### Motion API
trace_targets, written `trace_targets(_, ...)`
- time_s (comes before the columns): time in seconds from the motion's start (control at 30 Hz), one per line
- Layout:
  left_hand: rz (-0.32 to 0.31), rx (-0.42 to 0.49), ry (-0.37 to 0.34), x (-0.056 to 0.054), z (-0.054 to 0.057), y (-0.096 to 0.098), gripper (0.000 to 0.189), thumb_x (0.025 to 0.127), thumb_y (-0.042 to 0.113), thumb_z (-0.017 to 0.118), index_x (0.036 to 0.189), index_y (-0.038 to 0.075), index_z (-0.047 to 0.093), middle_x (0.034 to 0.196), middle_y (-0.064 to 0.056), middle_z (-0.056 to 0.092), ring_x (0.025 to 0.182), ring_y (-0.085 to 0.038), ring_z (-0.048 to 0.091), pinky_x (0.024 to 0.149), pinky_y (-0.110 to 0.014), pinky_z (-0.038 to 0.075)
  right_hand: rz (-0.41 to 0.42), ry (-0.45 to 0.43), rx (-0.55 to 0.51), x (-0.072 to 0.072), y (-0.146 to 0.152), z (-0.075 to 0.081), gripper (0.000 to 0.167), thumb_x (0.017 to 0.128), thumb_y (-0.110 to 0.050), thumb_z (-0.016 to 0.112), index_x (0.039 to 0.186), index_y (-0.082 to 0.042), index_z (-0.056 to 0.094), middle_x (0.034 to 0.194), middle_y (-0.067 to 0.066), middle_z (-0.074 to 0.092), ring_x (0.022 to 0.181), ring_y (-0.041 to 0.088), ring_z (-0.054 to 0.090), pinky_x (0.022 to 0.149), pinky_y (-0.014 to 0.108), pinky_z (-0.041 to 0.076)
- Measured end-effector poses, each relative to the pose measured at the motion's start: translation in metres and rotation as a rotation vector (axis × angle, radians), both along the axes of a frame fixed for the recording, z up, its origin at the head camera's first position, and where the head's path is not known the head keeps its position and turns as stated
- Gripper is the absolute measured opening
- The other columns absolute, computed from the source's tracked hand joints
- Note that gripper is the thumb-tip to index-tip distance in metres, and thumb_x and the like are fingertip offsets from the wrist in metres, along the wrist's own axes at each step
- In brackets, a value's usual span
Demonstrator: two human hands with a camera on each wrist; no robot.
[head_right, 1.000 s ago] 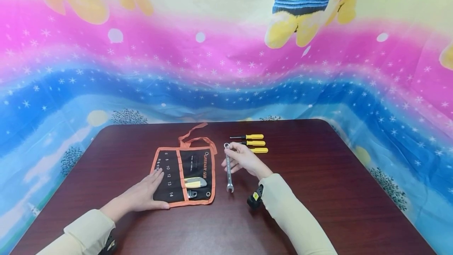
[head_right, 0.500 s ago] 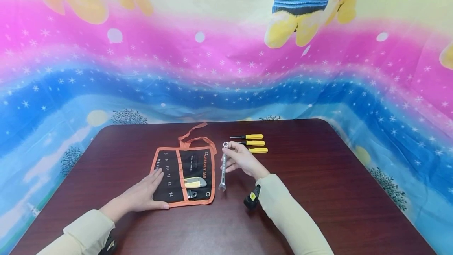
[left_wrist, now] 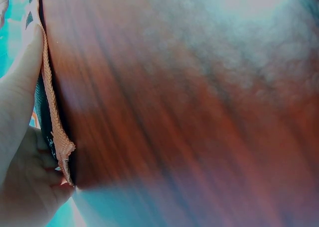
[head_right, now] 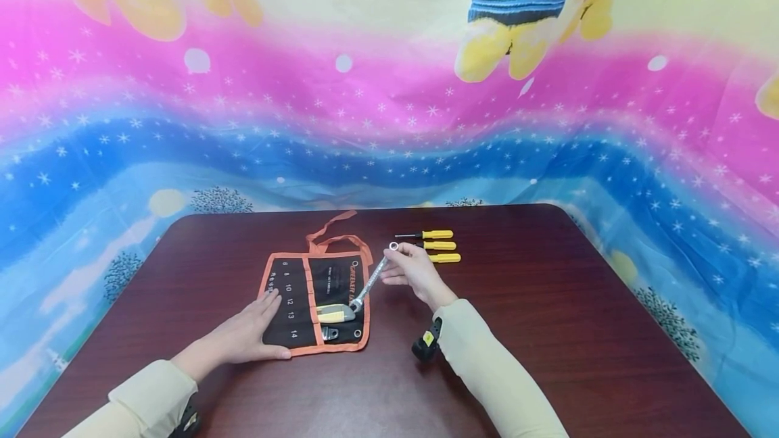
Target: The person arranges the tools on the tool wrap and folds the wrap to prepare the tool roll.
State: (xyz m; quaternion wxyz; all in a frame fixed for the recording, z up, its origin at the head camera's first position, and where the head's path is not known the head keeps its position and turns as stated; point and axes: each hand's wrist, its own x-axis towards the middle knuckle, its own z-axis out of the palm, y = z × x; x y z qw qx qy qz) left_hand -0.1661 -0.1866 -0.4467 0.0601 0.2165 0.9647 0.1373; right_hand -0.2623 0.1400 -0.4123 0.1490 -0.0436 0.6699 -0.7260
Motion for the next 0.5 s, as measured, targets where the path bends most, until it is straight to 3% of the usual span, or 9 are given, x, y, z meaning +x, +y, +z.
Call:
trace_targets(0.27,-0.003,0.000,0.006,0.000,-0.002,0.000,0.115,0.067,0.074,0.057,0.136,-0.013,0.031,0.143,-0.029,0.023,0.133,-0.039,0.021,0.105,-0.047,0.023,-0.033,-0.061,-0.003,0.004,-0.005,-0.004,0.022,0.093,-0.017,0.056,0.103,0.003,0.054,0.080,0.014,0.066,0.067,0.021,0.066,0.068,0.037,0.054)
trace_targets(0.5,-0.005,0.002,0.005,-0.001,-0.002,-0.001,0.114,0.067,0.074,0.057,0.136,-0.013,0.031,0.143,-0.029,0.023,0.133,-0.039,0.020,0.105,-0.047,0.023,-0.024,-0.084,-0.012,0.005,-0.009,-0.012,0.035,0.092,-0.016,0.057,0.115,0.009,0.048,0.087,0.016,0.066,0.068,0.022,0.067,0.069,0.037,0.053)
